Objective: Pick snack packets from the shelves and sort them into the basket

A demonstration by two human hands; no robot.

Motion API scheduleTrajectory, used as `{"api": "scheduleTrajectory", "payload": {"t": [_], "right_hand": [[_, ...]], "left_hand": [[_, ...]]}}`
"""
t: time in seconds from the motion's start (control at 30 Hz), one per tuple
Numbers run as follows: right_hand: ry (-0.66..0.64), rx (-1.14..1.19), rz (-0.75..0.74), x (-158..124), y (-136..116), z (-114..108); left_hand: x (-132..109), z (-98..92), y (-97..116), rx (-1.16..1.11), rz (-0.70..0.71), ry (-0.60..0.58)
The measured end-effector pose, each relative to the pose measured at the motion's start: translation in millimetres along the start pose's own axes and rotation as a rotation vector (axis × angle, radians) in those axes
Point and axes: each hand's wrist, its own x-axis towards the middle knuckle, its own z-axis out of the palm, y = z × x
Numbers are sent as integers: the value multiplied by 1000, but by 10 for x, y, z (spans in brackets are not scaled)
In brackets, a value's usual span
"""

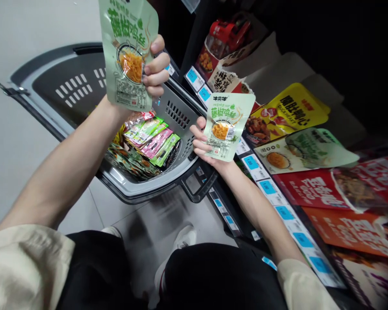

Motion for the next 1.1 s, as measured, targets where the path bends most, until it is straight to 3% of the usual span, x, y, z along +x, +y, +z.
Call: {"api": "scheduleTrajectory", "payload": {"t": [0.07,0.27,0.43,0.77,0.93,1.1], "right_hand": [[49,-102,-22,-1,0,7],[8,-157,-33,-4,1,5],[-39,-150,-22,-4,-2,20],[44,-222,-25,0,2,59],[68,-282,-23,2,-4,78],[102,-301,-13,1,-4,78]], "left_hand": [[11,-28,5,4,-9,-22],[70,-57,6,64,-4,-88],[70,-60,3,14,-25,-13],[20,-21,0,76,-6,-7],[25,6,3,151,-8,-99],[46,-21,-4,60,-30,25]]}}
